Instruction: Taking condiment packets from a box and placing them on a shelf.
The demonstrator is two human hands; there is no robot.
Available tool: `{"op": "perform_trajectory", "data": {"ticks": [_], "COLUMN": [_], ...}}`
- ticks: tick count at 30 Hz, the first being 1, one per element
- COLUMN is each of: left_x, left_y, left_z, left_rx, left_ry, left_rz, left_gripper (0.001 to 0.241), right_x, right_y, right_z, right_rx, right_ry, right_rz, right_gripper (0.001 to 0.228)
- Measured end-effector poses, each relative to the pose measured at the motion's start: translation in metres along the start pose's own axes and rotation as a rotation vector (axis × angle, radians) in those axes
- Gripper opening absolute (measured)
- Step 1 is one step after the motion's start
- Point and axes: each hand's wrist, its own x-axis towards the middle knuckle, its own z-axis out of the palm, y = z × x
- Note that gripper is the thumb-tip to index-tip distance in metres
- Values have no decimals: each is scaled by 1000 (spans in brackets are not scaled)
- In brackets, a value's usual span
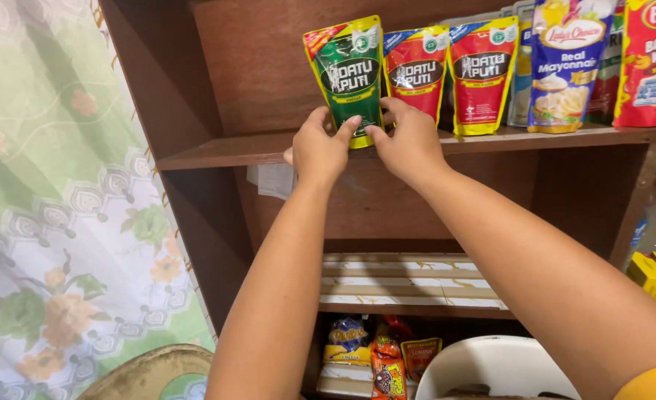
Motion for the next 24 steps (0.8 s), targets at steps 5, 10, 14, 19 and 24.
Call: {"op": "perform_trajectory", "data": {"ticks": [5, 10, 14, 19, 24], "left_x": [9, 7, 2, 8, 11], "left_y": [-13, -41, -37, -34, -38], "left_z": [8, 17, 10, 12, 17], "left_rx": [24, 71, 27, 110, 153], "left_ry": [-65, 30, -3, -49, -46], "left_rz": [-1, 196, 178, 139, 107], "left_gripper": [49, 50, 51, 37, 39], "right_x": [4, 0, -4, -2, 3], "right_y": [-4, -3, -6, -8, -8], "right_z": [2, 8, 7, 4, 3], "right_rx": [-150, -268, -285, -303, -334], "right_ry": [-27, -65, -7, -8, -94], "right_rz": [129, 153, 135, 136, 180], "right_gripper": [53, 62, 54, 34, 28]}}
